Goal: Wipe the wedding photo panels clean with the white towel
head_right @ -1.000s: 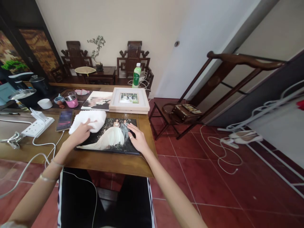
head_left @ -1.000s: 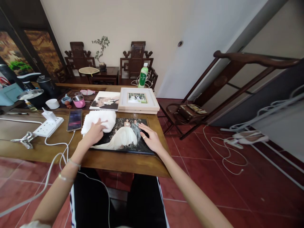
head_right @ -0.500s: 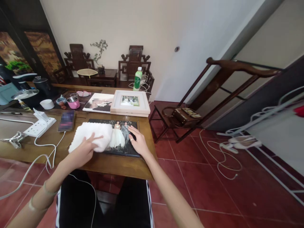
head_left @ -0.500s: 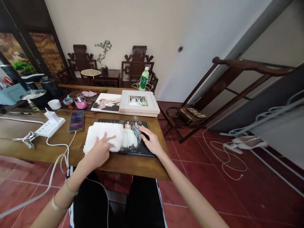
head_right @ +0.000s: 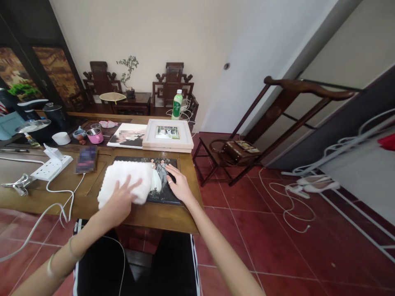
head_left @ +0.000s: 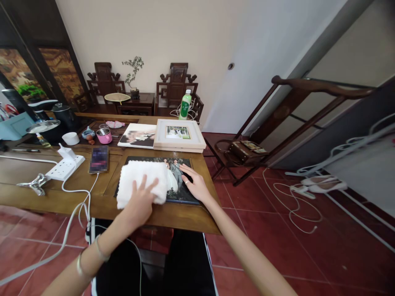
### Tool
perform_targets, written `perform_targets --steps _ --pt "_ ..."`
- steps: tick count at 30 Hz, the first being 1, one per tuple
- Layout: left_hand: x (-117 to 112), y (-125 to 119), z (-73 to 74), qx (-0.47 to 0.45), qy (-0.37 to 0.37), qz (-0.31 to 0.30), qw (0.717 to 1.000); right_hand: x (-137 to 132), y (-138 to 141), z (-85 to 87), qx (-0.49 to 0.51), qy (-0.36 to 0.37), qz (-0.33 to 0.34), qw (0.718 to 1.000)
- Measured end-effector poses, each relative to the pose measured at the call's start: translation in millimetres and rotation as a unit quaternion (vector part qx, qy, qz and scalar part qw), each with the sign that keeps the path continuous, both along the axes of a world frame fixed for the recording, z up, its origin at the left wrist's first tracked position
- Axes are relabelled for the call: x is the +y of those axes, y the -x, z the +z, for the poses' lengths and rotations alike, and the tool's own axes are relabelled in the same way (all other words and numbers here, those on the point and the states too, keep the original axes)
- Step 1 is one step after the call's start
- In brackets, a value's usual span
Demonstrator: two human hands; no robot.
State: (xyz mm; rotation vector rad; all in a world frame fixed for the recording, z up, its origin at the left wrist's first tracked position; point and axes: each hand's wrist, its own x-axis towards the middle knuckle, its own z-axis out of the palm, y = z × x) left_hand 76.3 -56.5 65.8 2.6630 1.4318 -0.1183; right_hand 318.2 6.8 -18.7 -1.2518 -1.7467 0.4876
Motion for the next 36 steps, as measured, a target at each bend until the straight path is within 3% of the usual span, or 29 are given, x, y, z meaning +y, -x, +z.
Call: perform_targets --steps 3,5,7,11,15,18,21,27,29,32,36 --pt "-35.5 4.3 4.2 0.0 0.047 -0.038 0.998 0.2 0.1 0.1 -0.003 -0.001 0.003 1.0" --pt "-37.6 7.9 8.9 -0.009 0.071 -0.062 0.996 0.2 0.3 -0.1 -0.004 -0.004 0.003 1.0" --pt "-22.8 8.3 13.5 -0.012 0.082 -0.069 0.994 0.1 0.5 -0.4 -0.008 -0.006 0.002 1.0" --pt "32.3 -8.7 16.3 0.0 0.072 -0.045 0.996 0.0 -0.2 -0.9 -0.015 -0.009 0.0 1.0" --pt "82.2 -35.3 7.3 -0.005 0.02 -0.043 0.999 0.3 -1.5 -1.0 -0.018 -0.008 0.0 1.0" --pt "97.5 -46.0 -0.5 -0.015 -0.009 -0.046 0.999 0.3 -1.7 -0.6 -0.021 -0.003 0.002 1.0" --pt "82.2 -47.4 -4.1 -0.013 -0.01 -0.048 0.999 0.0 -1.2 0.2 -0.019 0.0 0.002 1.0" --pt "-13.1 -39.0 0.1 0.005 0.014 -0.09 0.996 -0.2 -1.7 1.0 -0.013 -0.004 0.013 1.0" --pt "-31.7 -34.5 6.8 0.008 0.036 -0.11 0.993 -0.4 -2.0 1.2 -0.009 -0.008 0.019 1.0" --pt "-23.0 -30.2 18.6 0.015 0.071 -0.117 0.99 -0.6 -1.8 1.6 -0.007 -0.001 0.014 1.0" --pt "37.5 -37.3 20.2 0.025 0.062 -0.076 0.995 -0.9 -0.7 1.9 -0.001 0.006 0.004 1.0"
